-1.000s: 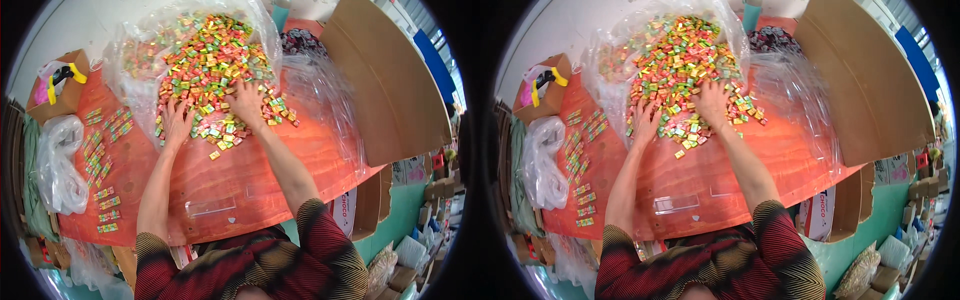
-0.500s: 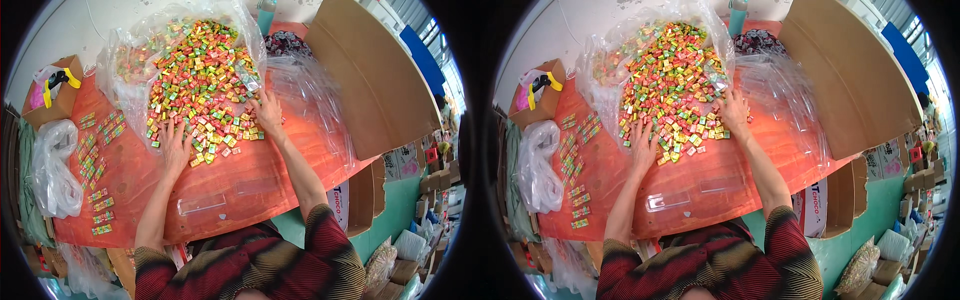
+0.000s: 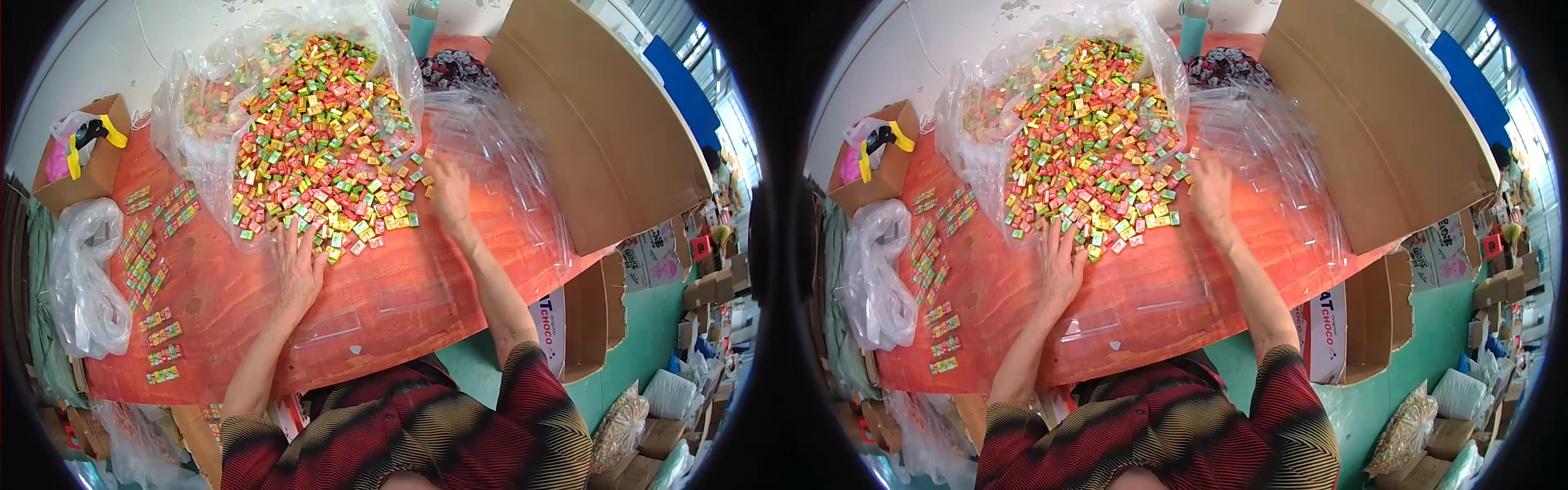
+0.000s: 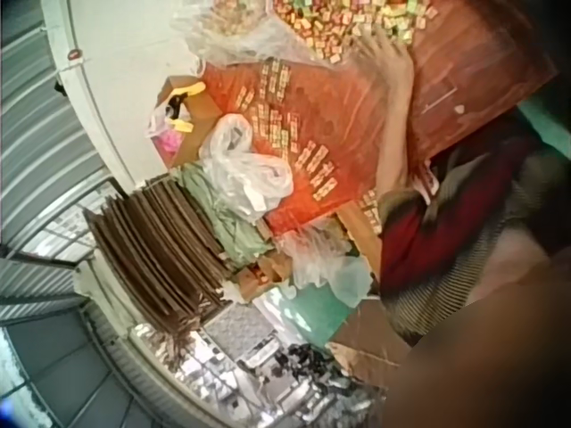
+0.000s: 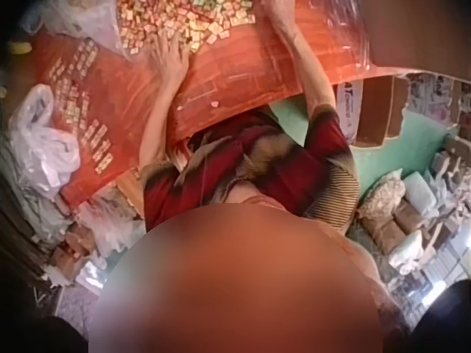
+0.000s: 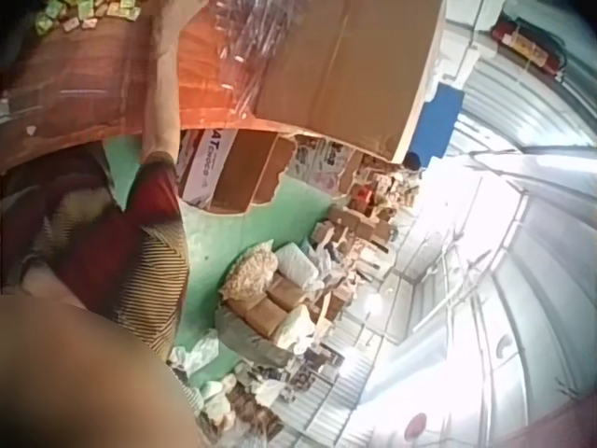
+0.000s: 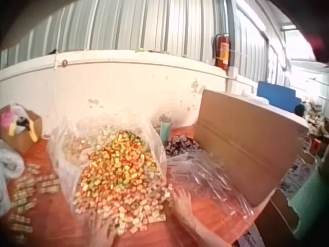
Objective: The person is sorting and arranging small colorful rectangular items into rows on a work table.
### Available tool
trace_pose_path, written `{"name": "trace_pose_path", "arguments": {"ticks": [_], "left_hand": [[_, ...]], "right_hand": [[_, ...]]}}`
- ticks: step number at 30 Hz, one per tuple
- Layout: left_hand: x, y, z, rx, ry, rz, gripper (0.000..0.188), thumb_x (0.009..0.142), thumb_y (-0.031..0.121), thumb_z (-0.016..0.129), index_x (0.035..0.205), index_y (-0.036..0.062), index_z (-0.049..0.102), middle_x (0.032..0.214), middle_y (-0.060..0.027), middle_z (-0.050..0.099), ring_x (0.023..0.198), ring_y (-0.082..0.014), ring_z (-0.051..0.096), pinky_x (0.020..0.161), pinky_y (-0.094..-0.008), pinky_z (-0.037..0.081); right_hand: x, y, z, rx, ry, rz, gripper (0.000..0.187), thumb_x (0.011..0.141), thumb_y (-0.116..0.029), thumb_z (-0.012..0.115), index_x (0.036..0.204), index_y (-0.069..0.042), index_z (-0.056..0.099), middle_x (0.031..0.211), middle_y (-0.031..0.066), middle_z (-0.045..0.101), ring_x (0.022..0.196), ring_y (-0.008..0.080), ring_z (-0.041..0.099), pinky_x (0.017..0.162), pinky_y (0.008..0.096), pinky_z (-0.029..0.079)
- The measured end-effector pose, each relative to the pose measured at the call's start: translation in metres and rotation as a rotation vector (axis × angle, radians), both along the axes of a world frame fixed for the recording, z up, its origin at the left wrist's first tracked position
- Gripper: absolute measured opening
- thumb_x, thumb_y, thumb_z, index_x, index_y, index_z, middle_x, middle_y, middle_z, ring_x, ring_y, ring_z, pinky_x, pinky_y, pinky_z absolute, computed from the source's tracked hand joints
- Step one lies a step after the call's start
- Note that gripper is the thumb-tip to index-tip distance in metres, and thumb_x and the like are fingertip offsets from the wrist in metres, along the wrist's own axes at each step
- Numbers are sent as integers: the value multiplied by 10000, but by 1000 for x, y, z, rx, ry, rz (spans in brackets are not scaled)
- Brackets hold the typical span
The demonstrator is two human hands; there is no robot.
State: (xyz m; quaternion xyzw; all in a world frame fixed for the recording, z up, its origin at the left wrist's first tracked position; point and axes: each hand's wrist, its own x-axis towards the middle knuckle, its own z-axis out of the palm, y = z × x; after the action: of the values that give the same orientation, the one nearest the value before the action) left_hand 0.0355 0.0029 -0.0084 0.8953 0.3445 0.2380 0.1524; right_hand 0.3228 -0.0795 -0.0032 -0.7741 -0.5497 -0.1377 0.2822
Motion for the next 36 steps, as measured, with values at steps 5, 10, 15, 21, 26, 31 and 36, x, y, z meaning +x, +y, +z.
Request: {"name": "trace_pose_path", "arguments": {"ticks": [5, 10, 15, 21, 26, 31, 36], "left_hand": [[2, -1, 0, -4, -41, -45, 444, 845, 273, 499, 1225, 53, 435, 1359, -187, 269, 1271, -401, 199, 1031, -500, 166], [-1, 0, 0, -23, -18, -31, 436, 835, 245, 519, 1215, 47, 438, 1350, -209, 269, 1261, -416, 206, 1028, -502, 173], [0, -2, -1, 3, -15, -47, 438, 830, 245, 528, 1209, 42, 442, 1348, -213, 269, 1257, -420, 210, 1022, -499, 191], [-4, -1, -3, 22, -17, -16, 440, 819, 250, 552, 1192, 35, 458, 1337, -216, 284, 1248, -414, 232, 1017, -486, 210], [-1, -1, 1, 15, -34, -22, 431, 816, 236, 557, 1186, 35, 464, 1330, -215, 293, 1242, -412, 244, 1015, -484, 215], [-8, -1, -4, 5, -40, -16, 430, 820, 234, 550, 1190, 34, 460, 1330, -213, 296, 1242, -413, 245, 1017, -481, 217], [-11, -2, -13, 26, -25, -38, 438, 822, 226, 548, 1202, 34, 449, 1333, -215, 294, 1250, -410, 238, 1017, -479, 223]], "right_hand": [[64, -24, -17, -159, -183, -144, 290, 747, -103, 511, 1033, -81, 550, 1149, 80, 526, 1043, 320, 496, 800, 467, 404], [41, -43, -3, -297, -224, -344, 180, 741, -120, 502, 880, -68, 604, 1026, 95, 563, 941, 287, 527, 733, 430, 408], [45, -45, -5, -302, -357, -511, 133, 729, -152, 526, 792, -62, 602, 834, 116, 545, 784, 273, 525, 635, 401, 389], [43, -31, -3, -202, -321, -457, 168, 745, -165, 544, 847, -44, 601, 955, 169, 543, 881, 327, 521, 714, 422, 406], [27, 16, -13, 44, -23, 61, 374, 830, -282, 519, 1099, -22, 521, 1219, 221, 437, 1131, 387, 409, 947, 463, 323], [19, 21, -22, -121, 70, 9, 403, 844, -306, 507, 1128, -20, 499, 1239, 211, 421, 1159, 359, 393, 959, 467, 311], [-25, 10, -17, -178, 183, 21, 404, 848, -287, 504, 1145, -13, 483, 1251, 213, 407, 1187, 344, 370, 968, 501, 287]]}}
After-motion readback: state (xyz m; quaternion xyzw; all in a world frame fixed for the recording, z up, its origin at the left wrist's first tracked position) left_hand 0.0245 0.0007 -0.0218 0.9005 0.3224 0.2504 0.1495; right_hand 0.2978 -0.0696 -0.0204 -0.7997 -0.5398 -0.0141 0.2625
